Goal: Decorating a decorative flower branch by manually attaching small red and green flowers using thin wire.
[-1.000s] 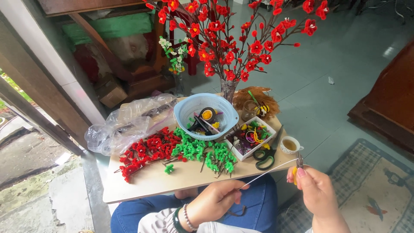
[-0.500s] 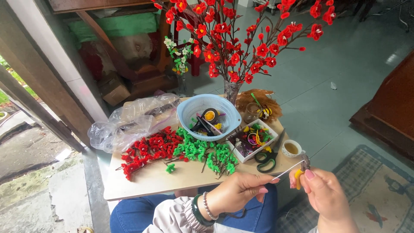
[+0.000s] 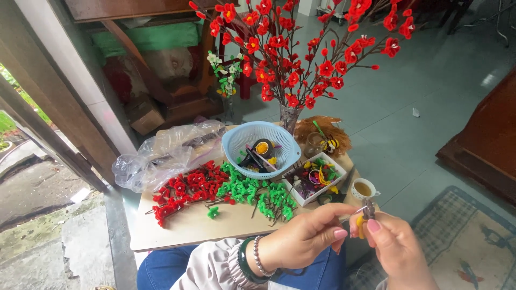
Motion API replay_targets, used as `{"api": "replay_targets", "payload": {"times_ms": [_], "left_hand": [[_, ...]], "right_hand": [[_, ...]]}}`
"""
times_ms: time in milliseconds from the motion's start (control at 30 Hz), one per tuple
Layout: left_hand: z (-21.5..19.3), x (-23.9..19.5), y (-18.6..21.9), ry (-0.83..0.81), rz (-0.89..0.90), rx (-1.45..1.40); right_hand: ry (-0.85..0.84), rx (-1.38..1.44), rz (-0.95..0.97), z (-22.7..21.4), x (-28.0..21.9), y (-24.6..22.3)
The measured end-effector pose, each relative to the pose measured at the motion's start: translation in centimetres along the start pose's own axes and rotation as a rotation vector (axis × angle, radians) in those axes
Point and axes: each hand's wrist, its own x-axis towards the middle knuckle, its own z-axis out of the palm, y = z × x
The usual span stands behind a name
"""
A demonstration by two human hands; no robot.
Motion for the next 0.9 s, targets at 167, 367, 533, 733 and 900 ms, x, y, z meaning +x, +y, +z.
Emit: {"api": "replay_targets", "payload": {"times_ms": [167, 367, 533, 733, 900], "left_hand": [[0.2, 0.2, -1.2, 0.033, 0.011, 0.001], [-0.1, -0.4, -1.6, -0.008, -0.017, -0.011], [-0.9, -4.7, -3.6, -0.050, -0.158, 0.129], [-4.2, -14.2, -7.6, 0.032, -0.455, 0.240], [-5.4, -17.6, -7.7, 0.342, -0.443, 0.484]], "right_hand": [[-0.040, 0.110, -0.048, -0.3, 0.2, 1.2], [0.037, 0.073, 0.063, 0.0, -0.7, -0.2], [0.087, 0.153, -0.061, -3.3, -2.2, 3.3], [0.703, 0.113, 0.032, -7.8, -4.9, 6.1], [0.556, 0.231, -0.196, -9.6, -6.5, 11.4]]}}
